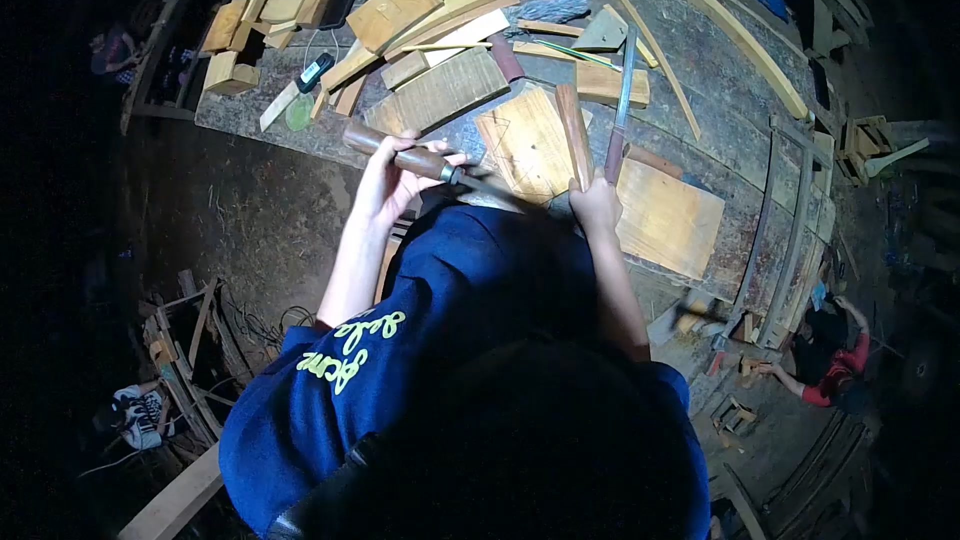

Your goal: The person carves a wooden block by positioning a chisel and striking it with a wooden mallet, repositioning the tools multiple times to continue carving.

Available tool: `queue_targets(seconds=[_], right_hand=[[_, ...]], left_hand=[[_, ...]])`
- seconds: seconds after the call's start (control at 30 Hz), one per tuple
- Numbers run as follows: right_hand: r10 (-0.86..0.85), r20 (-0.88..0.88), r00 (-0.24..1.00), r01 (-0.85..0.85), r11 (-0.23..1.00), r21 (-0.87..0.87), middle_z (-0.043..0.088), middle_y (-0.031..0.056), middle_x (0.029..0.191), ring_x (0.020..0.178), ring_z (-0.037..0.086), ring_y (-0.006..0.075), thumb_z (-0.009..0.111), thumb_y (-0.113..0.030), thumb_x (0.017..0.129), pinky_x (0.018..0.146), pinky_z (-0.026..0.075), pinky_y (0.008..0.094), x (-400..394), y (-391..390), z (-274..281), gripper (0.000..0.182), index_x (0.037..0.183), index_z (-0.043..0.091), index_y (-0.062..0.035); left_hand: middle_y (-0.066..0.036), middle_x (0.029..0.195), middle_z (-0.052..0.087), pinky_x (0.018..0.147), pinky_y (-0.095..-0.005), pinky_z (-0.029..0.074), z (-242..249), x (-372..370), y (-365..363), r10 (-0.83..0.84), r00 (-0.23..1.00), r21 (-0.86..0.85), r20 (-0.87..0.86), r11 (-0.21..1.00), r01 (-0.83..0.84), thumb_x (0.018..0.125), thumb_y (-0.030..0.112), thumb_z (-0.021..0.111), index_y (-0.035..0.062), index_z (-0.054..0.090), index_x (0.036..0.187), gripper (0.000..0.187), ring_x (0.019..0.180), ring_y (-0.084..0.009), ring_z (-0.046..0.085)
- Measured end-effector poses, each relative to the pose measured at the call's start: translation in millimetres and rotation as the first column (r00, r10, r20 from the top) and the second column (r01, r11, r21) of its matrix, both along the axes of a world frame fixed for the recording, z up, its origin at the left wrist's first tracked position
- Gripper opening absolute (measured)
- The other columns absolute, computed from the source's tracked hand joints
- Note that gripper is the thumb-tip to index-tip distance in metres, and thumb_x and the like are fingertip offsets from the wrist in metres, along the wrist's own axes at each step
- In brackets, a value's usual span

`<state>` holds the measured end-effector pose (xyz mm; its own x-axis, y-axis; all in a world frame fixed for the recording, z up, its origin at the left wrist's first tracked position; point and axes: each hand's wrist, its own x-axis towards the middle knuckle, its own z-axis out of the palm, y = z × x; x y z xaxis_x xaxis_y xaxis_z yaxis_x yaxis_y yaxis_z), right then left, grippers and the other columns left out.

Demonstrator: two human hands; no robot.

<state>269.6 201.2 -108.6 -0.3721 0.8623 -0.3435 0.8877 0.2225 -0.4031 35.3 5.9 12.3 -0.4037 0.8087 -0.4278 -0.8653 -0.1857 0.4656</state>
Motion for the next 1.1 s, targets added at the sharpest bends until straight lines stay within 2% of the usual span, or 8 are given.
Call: queue_targets(seconds=[0.07,0.17,0.3,0.5,0.63,0.73,0.97,1.1], right_hand=[[0.002,0.009,1.000,-0.002,1.000,0.014,0.066,0.0281,0.092,0.091,0.063,0.0449,0.062,-0.044,0.080,0.080,0.049,0.0523,-0.6,-0.4,-0.5,0.048,0.110,0.057,-0.0070],[-0.010,-0.013,1.000,0.010,1.000,0.000,0.066,0.0284,0.092,0.092,0.063,0.0452,0.062,-0.045,0.080,0.080,0.049,0.0521,0.1,-0.7,-2.6,0.051,0.112,0.057,-0.0064],[0.002,0.004,1.000,-0.002,1.000,-0.016,0.066,0.0286,0.092,0.092,0.063,0.0455,0.062,-0.045,0.080,0.080,0.049,0.0520,-1.9,-0.2,1.8,0.051,0.111,0.056,-0.0053],[-0.007,0.009,1.000,0.007,1.000,-0.021,0.065,0.0285,0.092,0.091,0.063,0.0452,0.062,-0.044,0.080,0.080,0.049,0.0520,-1.8,-1.2,2.8,0.050,0.110,0.056,-0.0045],[-0.006,0.014,1.000,0.006,1.000,-0.013,0.065,0.0278,0.093,0.092,0.063,0.0448,0.063,-0.044,0.080,0.080,0.049,0.0519,-2.8,-1.1,2.6,0.050,0.111,0.056,-0.0048],[-0.006,0.007,1.000,0.006,1.000,-0.006,0.065,0.0279,0.094,0.092,0.063,0.0447,0.062,-0.044,0.080,0.080,0.049,0.0518,-2.3,-0.5,0.0,0.049,0.110,0.057,-0.0050],[-0.020,0.038,0.999,0.020,1.000,-0.010,0.065,0.0278,0.094,0.091,0.063,0.0448,0.062,-0.042,0.080,0.080,0.049,0.0515,-5.5,-1.2,3.9,0.047,0.109,0.058,-0.0055],[-0.027,0.030,0.999,0.028,0.999,-0.022,0.065,0.0276,0.095,0.092,0.063,0.0451,0.062,-0.043,0.080,0.080,0.049,0.0515,-4.1,0.1,0.7,0.047,0.108,0.058,-0.0054]], left_hand=[[-0.026,0.100,0.060,0.081,-0.0514,0.057,-18.0,-0.9,4.2,0.120,0.989,-0.032,0.084,0.993,-0.118,0.085,0.014,0.056,-0.0007,0.051,0.099,0.020,0.105,-0.0445,0.061],[-0.021,0.113,0.056,0.093,-0.0666,0.044,-38.6,-12.3,10.9,0.412,0.887,-0.266,0.211,0.897,-0.353,0.080,0.006,0.054,-0.0050,0.045,0.109,0.033,0.115,-0.0404,0.054],[-0.016,0.113,0.057,0.094,-0.0688,0.040,-60.6,-24.8,6.8,0.492,0.835,-0.333,0.245,0.852,-0.404,0.079,0.005,0.055,-0.0019,0.045,0.115,0.038,0.112,-0.0375,0.054],[-0.010,0.097,0.062,0.082,-0.0435,0.053,-56.7,-20.4,14.0,0.395,0.912,-0.321,-0.110,0.854,-0.409,0.079,0.007,0.064,0.0039,0.055,0.100,0.024,0.092,-0.0244,0.061],[-0.007,0.095,0.063,0.084,-0.0363,0.052,-38.2,-11.7,30.8,0.334,0.849,-0.138,-0.410,0.897,-0.420,0.077,-0.005,0.065,0.0067,0.053,0.096,0.026,0.095,-0.0203,0.062],[-0.008,0.098,0.066,0.084,-0.0310,0.051,-33.2,-14.3,41.0,0.165,0.646,-0.050,-0.745,0.952,-0.301,0.078,-0.004,0.069,0.0050,0.055,0.095,0.025,0.098,-0.0158,0.062],[-0.009,0.090,0.070,0.076,-0.0285,0.052,2.6,-35.5,46.7,-0.428,0.325,-0.524,-0.844,0.787,-0.326,0.076,0.017,0.078,0.0010,0.067,0.090,0.023,0.084,-0.0139,0.066],[-0.009,0.087,0.071,0.077,-0.0315,0.053,-21.0,-47.5,47.2,-0.239,0.372,-0.356,-0.897,0.889,-0.288,0.070,0.009,0.079,-0.0003,0.068,0.090,0.025,0.082,-0.0160,0.068]])
